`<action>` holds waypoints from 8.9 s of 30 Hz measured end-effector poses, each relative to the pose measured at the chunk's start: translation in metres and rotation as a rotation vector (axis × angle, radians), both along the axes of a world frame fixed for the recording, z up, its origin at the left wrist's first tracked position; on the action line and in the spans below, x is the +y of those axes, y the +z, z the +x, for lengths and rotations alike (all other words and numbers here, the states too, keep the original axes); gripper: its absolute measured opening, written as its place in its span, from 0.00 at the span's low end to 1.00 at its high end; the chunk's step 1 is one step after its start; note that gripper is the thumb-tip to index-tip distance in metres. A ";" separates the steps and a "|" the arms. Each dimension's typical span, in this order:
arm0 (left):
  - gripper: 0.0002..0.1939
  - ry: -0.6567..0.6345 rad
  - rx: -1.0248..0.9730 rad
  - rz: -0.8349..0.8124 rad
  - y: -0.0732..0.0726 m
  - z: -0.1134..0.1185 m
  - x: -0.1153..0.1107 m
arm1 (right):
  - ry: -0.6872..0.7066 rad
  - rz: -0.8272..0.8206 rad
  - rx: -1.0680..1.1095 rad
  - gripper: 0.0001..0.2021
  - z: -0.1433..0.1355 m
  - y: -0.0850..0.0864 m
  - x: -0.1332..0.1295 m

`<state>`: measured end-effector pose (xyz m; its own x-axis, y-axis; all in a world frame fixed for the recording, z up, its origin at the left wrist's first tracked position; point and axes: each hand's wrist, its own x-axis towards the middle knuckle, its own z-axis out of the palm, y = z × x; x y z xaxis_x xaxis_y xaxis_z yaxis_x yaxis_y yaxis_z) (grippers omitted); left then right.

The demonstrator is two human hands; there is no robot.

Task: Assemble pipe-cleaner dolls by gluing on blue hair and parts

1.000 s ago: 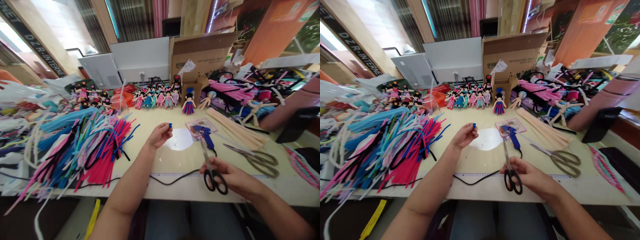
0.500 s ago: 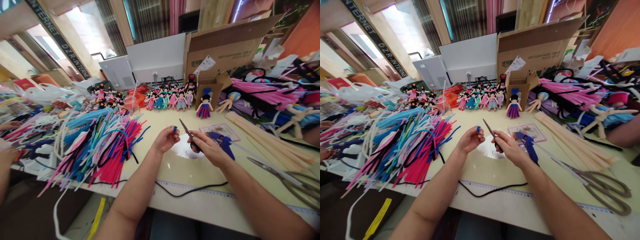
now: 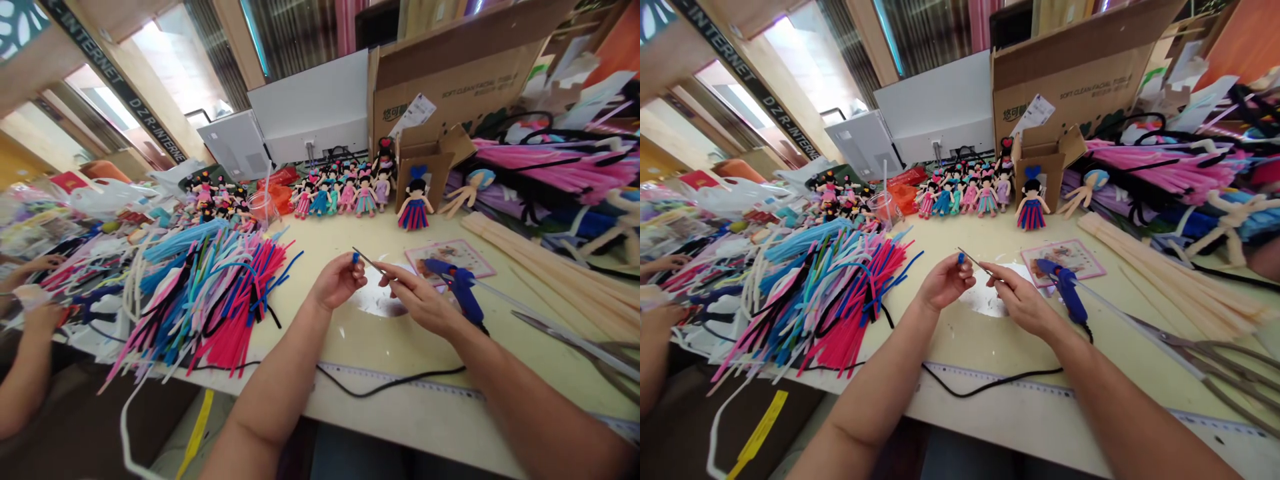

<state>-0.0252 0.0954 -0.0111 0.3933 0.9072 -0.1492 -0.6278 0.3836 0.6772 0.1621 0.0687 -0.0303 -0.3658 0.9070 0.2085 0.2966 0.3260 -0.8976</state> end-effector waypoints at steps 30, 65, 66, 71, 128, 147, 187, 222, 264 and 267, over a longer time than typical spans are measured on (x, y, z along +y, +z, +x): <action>0.07 0.092 -0.017 -0.064 0.001 0.004 -0.001 | -0.100 0.347 -0.181 0.23 -0.005 -0.002 -0.005; 0.07 0.134 -0.055 -0.152 0.004 0.004 -0.001 | -0.148 0.548 -0.451 0.28 -0.004 -0.007 -0.006; 0.07 0.134 -0.055 -0.155 0.004 0.004 -0.001 | -0.148 0.549 -0.457 0.28 -0.005 -0.008 -0.006; 0.07 0.137 -0.063 -0.161 0.004 0.004 -0.001 | -0.161 0.550 -0.477 0.26 -0.006 -0.007 -0.007; 0.05 0.187 0.037 -0.085 0.002 0.001 0.002 | -0.164 0.512 -0.425 0.27 -0.006 -0.007 -0.009; 0.05 0.164 0.014 -0.053 0.000 0.000 0.002 | -0.164 0.503 -0.459 0.26 -0.006 -0.008 -0.010; 0.06 0.187 0.037 -0.043 -0.002 0.000 0.003 | -0.055 0.021 -0.045 0.24 -0.017 -0.001 -0.020; 0.14 0.343 0.181 0.024 -0.002 0.004 0.006 | -0.106 -0.185 0.089 0.25 -0.009 0.011 -0.017; 0.13 0.237 0.519 0.079 -0.005 0.030 -0.012 | -0.397 0.395 -0.682 0.15 0.000 0.011 -0.018; 0.14 0.239 0.502 0.074 -0.005 0.030 -0.012 | -0.373 0.515 -0.495 0.19 -0.004 0.012 -0.019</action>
